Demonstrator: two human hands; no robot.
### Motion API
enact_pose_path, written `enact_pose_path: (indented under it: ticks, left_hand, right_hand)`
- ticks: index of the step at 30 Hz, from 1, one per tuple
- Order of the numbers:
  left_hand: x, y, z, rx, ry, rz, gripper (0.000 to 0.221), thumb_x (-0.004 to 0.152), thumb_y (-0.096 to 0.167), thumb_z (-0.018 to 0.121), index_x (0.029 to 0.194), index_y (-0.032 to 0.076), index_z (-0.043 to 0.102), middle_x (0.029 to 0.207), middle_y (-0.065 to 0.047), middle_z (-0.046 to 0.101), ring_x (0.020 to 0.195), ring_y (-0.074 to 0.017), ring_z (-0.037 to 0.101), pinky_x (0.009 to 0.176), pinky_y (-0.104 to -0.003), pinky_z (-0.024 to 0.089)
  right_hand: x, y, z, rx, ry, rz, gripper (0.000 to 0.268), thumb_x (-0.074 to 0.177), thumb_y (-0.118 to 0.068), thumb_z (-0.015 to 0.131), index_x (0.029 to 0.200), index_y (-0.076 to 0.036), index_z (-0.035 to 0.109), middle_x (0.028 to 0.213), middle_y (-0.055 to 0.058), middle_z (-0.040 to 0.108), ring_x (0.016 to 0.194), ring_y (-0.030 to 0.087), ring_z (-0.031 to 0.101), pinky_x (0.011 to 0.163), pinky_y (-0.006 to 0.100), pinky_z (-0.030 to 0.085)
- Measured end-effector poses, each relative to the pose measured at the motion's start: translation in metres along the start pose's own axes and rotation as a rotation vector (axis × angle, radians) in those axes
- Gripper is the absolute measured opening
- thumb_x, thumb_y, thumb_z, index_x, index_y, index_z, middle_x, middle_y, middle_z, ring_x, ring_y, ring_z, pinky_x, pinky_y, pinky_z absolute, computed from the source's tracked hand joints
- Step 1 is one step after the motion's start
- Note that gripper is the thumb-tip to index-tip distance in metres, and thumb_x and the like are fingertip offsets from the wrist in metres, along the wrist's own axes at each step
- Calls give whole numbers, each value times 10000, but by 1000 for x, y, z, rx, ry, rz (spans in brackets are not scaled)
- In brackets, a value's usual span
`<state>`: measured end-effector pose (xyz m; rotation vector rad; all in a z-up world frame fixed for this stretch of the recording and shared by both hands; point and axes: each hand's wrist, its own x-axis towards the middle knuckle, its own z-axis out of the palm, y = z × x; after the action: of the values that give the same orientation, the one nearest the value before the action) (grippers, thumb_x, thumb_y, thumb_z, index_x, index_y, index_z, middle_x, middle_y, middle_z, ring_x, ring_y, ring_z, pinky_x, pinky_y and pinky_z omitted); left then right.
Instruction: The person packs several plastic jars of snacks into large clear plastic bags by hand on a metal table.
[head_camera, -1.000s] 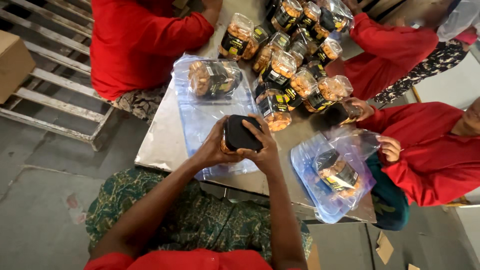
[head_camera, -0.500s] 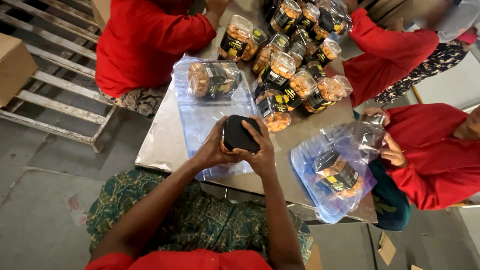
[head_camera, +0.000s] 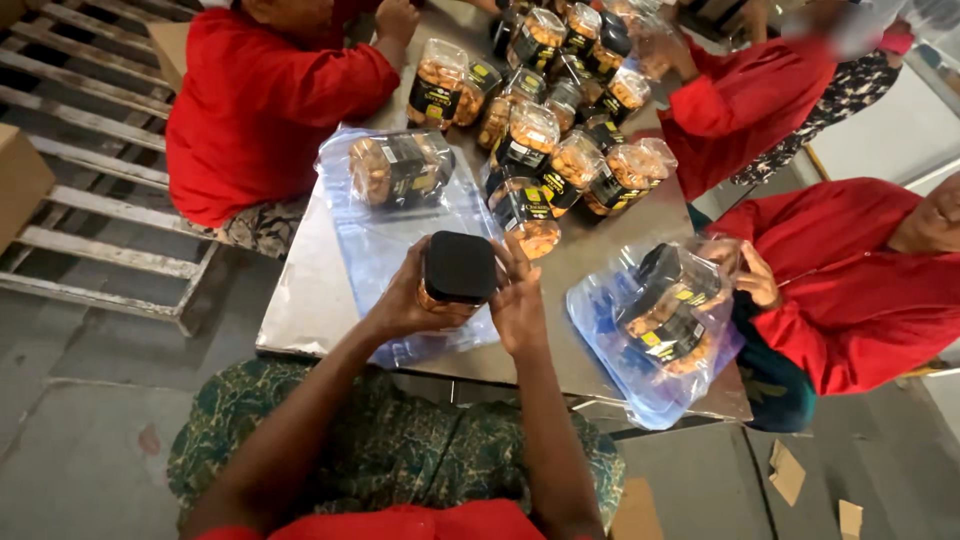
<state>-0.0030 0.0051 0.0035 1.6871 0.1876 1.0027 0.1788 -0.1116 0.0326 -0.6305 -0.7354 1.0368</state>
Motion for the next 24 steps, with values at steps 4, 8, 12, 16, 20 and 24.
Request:
enact_pose_path:
  ticks: [4, 8, 12, 16, 20, 24]
  left_hand:
    - [2, -3, -4, -126, -51, -56, 1305, 592, 300, 990, 1590, 21, 197, 1492, -175, 495, 1388, -278, 513, 1142, -394, 457]
    - [1, -9, -6, -93, -61, -52, 1299, 597, 281, 979, 1598, 24, 192, 1505, -182, 490, 1398, -284, 507, 1151, -401, 440]
    - [2, -12, -8, -1, -60, -22, 1289, 602, 268, 981, 1591, 25, 191, 1516, -196, 472, 1412, -295, 490, 1158, -405, 431]
    - [0, -14, -5, 34, -33, 22, 1278, 601, 242, 988, 1587, 22, 206, 1521, -210, 460, 1418, -311, 479, 1171, -416, 413]
    - [-2, -16, 2, -32, 5, 8, 1274, 607, 209, 970, 1588, 6, 183, 1528, -209, 441, 1415, -318, 471, 1167, -413, 418]
    - [-5, -20, 6, -91, 21, -68, 1282, 603, 191, 957, 1585, -10, 157, 1513, -202, 451, 1384, -310, 499, 1134, -399, 457]
  right_hand:
    - [-7, 2, -22, -4, 39, 82, 712, 1050, -534, 483, 1576, -68, 369, 1532, 168, 472, 1375, 269, 498, 1154, 429, 431]
    - [-11, 4, -13, -211, 26, 44, 745, 987, -365, 667, 1576, -19, 368, 1560, 131, 458, 1397, 249, 486, 1170, 404, 407]
    - [-14, 0, 18, -448, -141, -91, 976, 842, -243, 869, 1600, -52, 285, 1535, 132, 483, 1391, 238, 513, 1177, 385, 421]
    - [-9, 1, 49, -838, -103, -257, 955, 739, -234, 941, 1525, -40, 434, 1478, 115, 519, 1369, 221, 541, 1163, 364, 464]
    - [-7, 5, 63, -1067, 2, -355, 814, 676, -240, 964, 1374, -47, 593, 1366, 112, 576, 1278, 230, 609, 1092, 360, 528]
    - [-9, 8, 64, -1058, 24, -367, 810, 655, -207, 974, 1356, -45, 604, 1337, 105, 589, 1253, 229, 621, 1077, 356, 536]
